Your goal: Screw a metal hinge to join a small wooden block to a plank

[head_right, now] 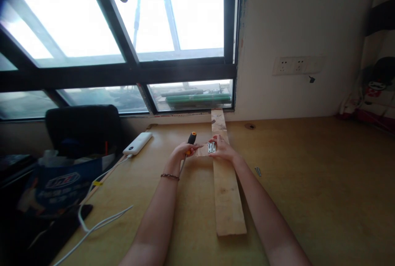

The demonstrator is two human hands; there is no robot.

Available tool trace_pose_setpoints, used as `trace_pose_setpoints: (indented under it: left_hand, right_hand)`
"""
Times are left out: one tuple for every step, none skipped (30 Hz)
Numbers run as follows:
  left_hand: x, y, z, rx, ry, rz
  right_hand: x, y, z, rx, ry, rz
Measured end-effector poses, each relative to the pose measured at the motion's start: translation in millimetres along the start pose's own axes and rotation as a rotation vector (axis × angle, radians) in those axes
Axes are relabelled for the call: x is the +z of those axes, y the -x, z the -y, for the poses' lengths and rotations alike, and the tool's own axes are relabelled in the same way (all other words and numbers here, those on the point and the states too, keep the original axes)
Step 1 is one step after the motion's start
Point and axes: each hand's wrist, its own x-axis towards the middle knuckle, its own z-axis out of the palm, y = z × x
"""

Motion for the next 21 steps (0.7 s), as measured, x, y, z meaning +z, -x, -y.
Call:
trace_pose_setpoints:
  left_hand:
    - [0, -1, 0, -0.005, -0.018, -0.003]
    - [0, -1, 0, -0.012, -0.034, -0.007]
    - [-1, -2, 0, -0.015, -0.048, -0.011]
    - [-1, -2, 0, -0.012, -0.058, -0.014]
    - [-1, -2, 0, -0.007, -0.068, -0.016]
    - [-1, -2, 0, -0.003, -0.076, -0.017]
    - [-1, -3, 0, 0.002, -0.083, -0.018]
    - [-1, -3, 1, 0.006, -0.089, -0.017]
    - [-1, -3, 1, 0.01, -0.095, -0.017]
    - [-1, -3, 1, 0.014, -0.099, -0.015]
    - [-1, -4, 1, 0.018, -0.104, -0.012]
    - [-1, -3, 1, 0.022, -0.109, -0.009]
    - [-1, -3, 1, 0.026, -0.114, -0.005]
    - [0, -2, 1, 0.03, -0.12, 0.0]
    - [0, 0, 1, 0.033, -0.125, 0.005]
    - [0, 3, 0, 0.042, -0.132, 0.011]
    - [0, 6, -2, 0.057, -0.14, 0.012]
    - [0, 9, -4, 0.081, -0.146, 0.004]
    - [0, 13, -7, 0.116, -0.146, -0.014]
    - [-1, 17, -10, 0.16, -0.133, -0.042]
    - [-1, 21, -15, 0.213, -0.107, -0.074]
  right_hand:
    - [0, 0, 0, -0.004, 0.015, 0.001]
    - [1, 0, -1, -0.006, 0.028, 0.002]
    - [1, 0, -1, -0.007, 0.039, 0.006]
    - [1, 0, -1, -0.008, 0.049, 0.01]
    - [1, 0, -1, -0.01, 0.056, 0.013]
    - [1, 0, -1, -0.013, 0.062, 0.016]
    - [0, 0, -1, -0.015, 0.066, 0.016]
    - [0, 0, -1, -0.016, 0.069, 0.017]
    - [1, 0, -1, -0.015, 0.071, 0.017]
    - [1, 0, -1, -0.014, 0.071, 0.015]
    - [1, -1, -2, -0.01, 0.069, 0.012]
    - [2, -1, -3, -0.005, 0.063, 0.008]
    - [2, -1, -3, 0.002, 0.054, 0.004]
    - [3, -1, -4, 0.01, 0.041, 0.0]
    - [4, -1, -5, 0.018, 0.023, -0.007]
    - [4, -1, -5, 0.025, 0.005, -0.012]
    - [5, -2, -5, 0.028, -0.01, -0.018]
    - [5, -2, -5, 0.029, -0.02, -0.025]
    - [5, -2, -5, 0.027, -0.024, -0.03]
    - [6, -2, -5, 0.024, -0.022, -0.035]
    - [6, -1, -5, 0.02, -0.018, -0.036]
